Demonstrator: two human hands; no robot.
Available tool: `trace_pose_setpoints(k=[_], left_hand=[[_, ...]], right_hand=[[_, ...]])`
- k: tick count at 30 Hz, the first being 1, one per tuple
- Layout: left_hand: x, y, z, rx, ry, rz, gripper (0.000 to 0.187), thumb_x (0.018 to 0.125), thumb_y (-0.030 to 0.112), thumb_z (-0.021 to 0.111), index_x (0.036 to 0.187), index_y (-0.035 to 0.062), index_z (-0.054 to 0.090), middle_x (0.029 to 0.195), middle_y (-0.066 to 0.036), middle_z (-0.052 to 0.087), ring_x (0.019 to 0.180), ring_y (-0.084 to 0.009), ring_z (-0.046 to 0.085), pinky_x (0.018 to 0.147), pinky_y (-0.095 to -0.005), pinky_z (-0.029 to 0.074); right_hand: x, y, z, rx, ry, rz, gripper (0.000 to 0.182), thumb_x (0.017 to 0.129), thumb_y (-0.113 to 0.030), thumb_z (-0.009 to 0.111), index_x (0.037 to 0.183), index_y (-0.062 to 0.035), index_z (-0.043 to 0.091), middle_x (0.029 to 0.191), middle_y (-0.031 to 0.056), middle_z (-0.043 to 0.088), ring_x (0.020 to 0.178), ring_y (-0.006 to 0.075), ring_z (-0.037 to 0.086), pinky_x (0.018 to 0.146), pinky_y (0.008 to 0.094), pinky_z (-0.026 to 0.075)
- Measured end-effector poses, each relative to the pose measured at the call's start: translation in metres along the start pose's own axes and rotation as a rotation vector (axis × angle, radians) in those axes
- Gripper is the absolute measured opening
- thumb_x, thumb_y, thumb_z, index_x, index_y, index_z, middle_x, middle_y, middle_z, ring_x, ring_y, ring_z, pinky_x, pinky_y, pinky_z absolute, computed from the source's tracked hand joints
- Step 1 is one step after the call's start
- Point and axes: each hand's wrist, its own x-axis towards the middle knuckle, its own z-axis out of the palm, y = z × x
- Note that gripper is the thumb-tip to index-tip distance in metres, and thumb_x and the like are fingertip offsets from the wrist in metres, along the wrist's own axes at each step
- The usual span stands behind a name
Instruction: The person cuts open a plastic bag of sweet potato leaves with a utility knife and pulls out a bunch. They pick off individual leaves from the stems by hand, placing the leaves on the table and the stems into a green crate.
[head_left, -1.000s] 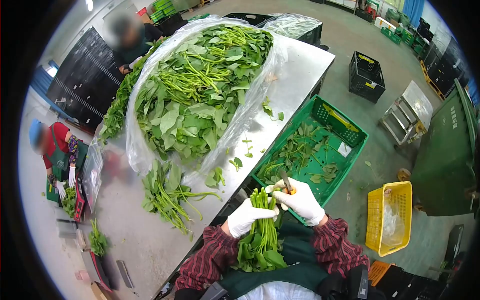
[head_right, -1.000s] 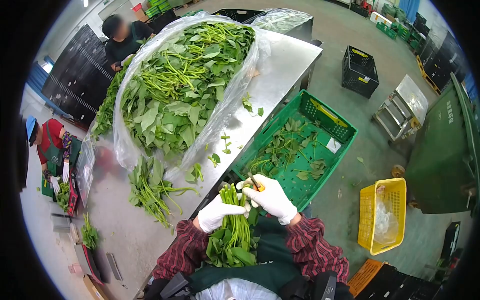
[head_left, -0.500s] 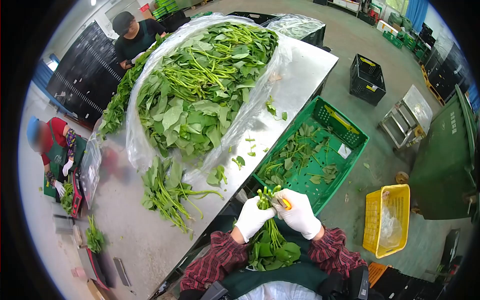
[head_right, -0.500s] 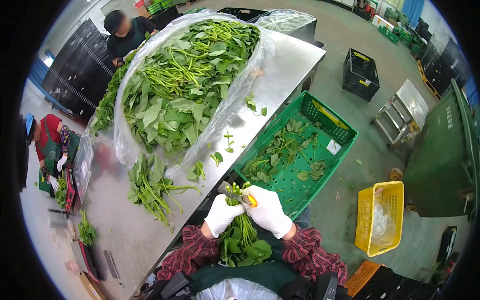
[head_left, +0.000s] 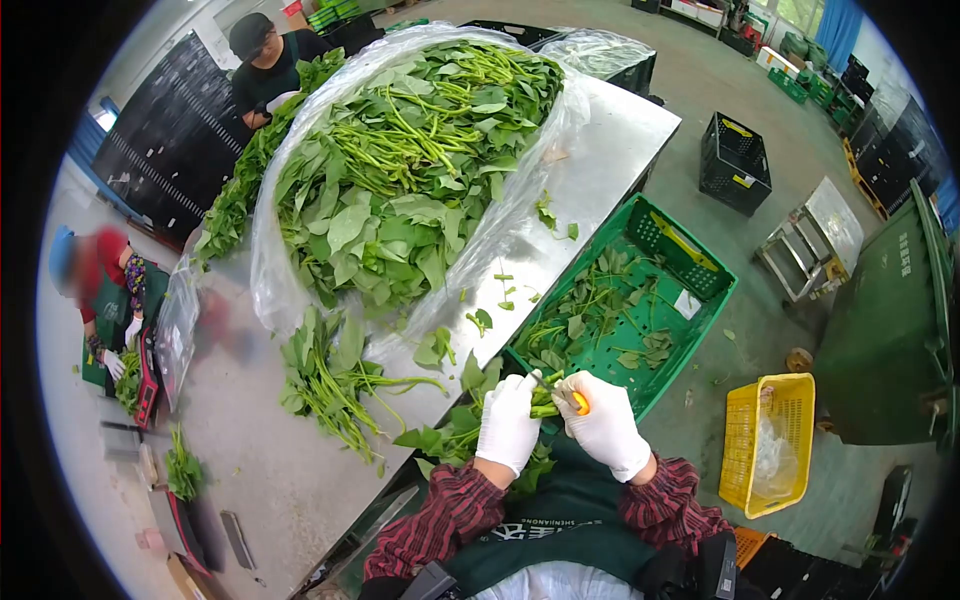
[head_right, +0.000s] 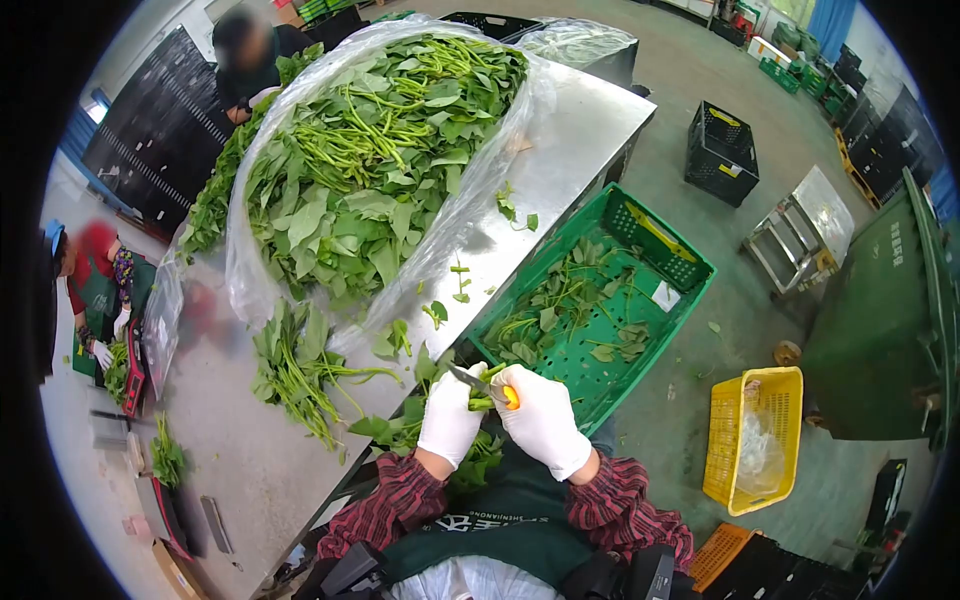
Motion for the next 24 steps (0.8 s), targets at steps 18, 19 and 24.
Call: trace_pose_setpoints(k=[18,19,24], left_hand=[[0.0,-0.006,0.001,-0.084,-0.018,-0.161,0.024,0.073,0.004,0.061,0.096,0.0014,0.059,0.091,-0.016,0.062,0.087,-0.0323,0.061,0.075,-0.0341,0.048],[0.001,-0.003,-0.002,-0.19,0.009,-0.211,0.022,0.072,0.003,0.062,0.094,0.0014,0.059,0.088,-0.015,0.062,0.084,-0.0298,0.061,0.073,-0.0336,0.048],[0.019,-0.03,-0.047,-1.013,-0.069,-0.327,0.008,0.087,0.01,0.053,0.087,0.0038,0.057,0.083,-0.005,0.061,0.082,-0.0172,0.059,0.08,-0.0317,0.046]], right_hand=[[-0.006,0.006,0.035,0.167,0.036,0.195,0.009,0.077,-0.005,0.061,0.081,-0.0002,0.054,0.06,0.0042,0.054,0.043,0.0091,0.048,0.043,0.0232,0.04],[-0.003,0.001,0.034,0.166,0.065,0.181,0.006,0.079,-0.005,0.057,0.08,0.0005,0.054,0.059,0.0034,0.053,0.042,0.009,0.047,0.042,0.0228,0.039],[0.012,-0.007,-0.019,0.694,0.347,0.425,0.012,0.087,-0.01,0.054,0.079,-0.0009,0.057,0.062,0.0016,0.057,0.041,0.006,0.043,0.039,0.0208,0.034]])
